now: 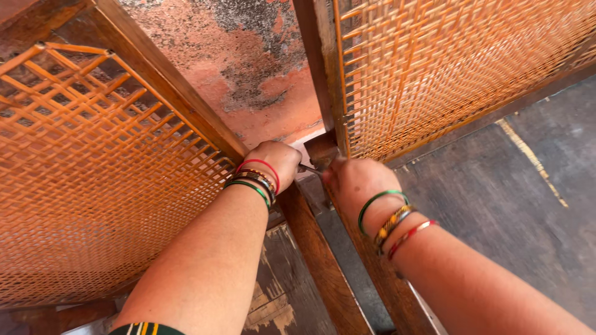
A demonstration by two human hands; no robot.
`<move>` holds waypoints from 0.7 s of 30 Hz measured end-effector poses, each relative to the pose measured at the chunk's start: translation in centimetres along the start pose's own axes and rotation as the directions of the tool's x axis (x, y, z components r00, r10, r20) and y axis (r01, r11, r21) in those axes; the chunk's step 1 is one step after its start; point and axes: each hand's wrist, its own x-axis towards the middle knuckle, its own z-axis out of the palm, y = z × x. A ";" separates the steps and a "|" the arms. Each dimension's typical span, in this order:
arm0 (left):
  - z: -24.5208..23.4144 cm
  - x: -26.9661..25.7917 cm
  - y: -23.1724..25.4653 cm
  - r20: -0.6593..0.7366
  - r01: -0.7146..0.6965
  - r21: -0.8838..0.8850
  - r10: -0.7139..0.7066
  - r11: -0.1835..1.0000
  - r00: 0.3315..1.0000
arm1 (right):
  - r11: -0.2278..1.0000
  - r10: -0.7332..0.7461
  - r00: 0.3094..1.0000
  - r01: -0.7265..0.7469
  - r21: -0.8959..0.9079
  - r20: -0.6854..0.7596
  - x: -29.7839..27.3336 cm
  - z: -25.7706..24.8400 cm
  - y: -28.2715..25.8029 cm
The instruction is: The person uses a red-handled screwdriver to loosen and remove screws from a wooden chair with a cane backrest. They work on the seat frame and the backrest joints, then lift the chair to access the underside and continue unscrewing fasteners.
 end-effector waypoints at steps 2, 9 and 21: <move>0.5 0.1 -0.3 -0.004 0.020 -0.023 -0.020 1.000 1.000 | 0.988 -0.153 0.985 0.150 -0.038 -0.081 -0.6 0.2 0.3; 1.0 0.6 -0.6 -0.031 0.011 -0.011 -0.011 1.000 0.999 | 0.975 -0.137 0.990 0.130 -0.178 -0.027 -0.7 -0.8 0.0; 0.8 0.5 -0.4 -0.015 -0.015 0.005 0.015 1.000 1.000 | 0.943 -0.188 0.982 0.180 -0.282 -0.004 -1.3 -1.6 -0.7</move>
